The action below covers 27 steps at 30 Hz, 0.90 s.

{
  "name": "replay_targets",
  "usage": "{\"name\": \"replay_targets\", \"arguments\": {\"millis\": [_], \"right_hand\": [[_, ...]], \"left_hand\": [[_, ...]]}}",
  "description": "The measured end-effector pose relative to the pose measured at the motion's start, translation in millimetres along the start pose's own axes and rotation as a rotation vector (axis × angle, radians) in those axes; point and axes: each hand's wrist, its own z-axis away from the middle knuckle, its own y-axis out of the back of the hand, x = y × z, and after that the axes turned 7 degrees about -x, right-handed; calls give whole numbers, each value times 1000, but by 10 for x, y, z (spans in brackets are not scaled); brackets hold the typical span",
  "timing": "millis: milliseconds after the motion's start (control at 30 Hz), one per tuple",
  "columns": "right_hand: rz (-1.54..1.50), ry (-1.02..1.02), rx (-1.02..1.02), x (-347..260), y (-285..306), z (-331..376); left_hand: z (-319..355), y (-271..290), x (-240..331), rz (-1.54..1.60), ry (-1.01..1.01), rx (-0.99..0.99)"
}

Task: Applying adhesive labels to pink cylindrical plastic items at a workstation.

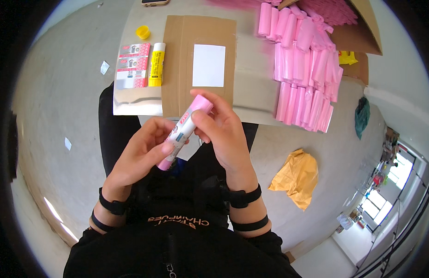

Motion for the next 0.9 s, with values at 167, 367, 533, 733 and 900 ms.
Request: {"name": "replay_targets", "arguments": {"millis": [167,367,533,733,900], "right_hand": [[90,46,-60,68,32,18],[207,144,-34,101,-43,20],[147,97,-36,117,2,8],[83,57,7,164,4,22],[68,74,-9,212,-18,10]], "left_hand": [[-198,-143,-67,14,-149,172],[-191,-235,-106,-158,-228,312],[-186,-212,-104,-77,-141,287],[-224,-205,-120,-258,-167,347],[-287,-257,-143,-153,-293,386]]}}
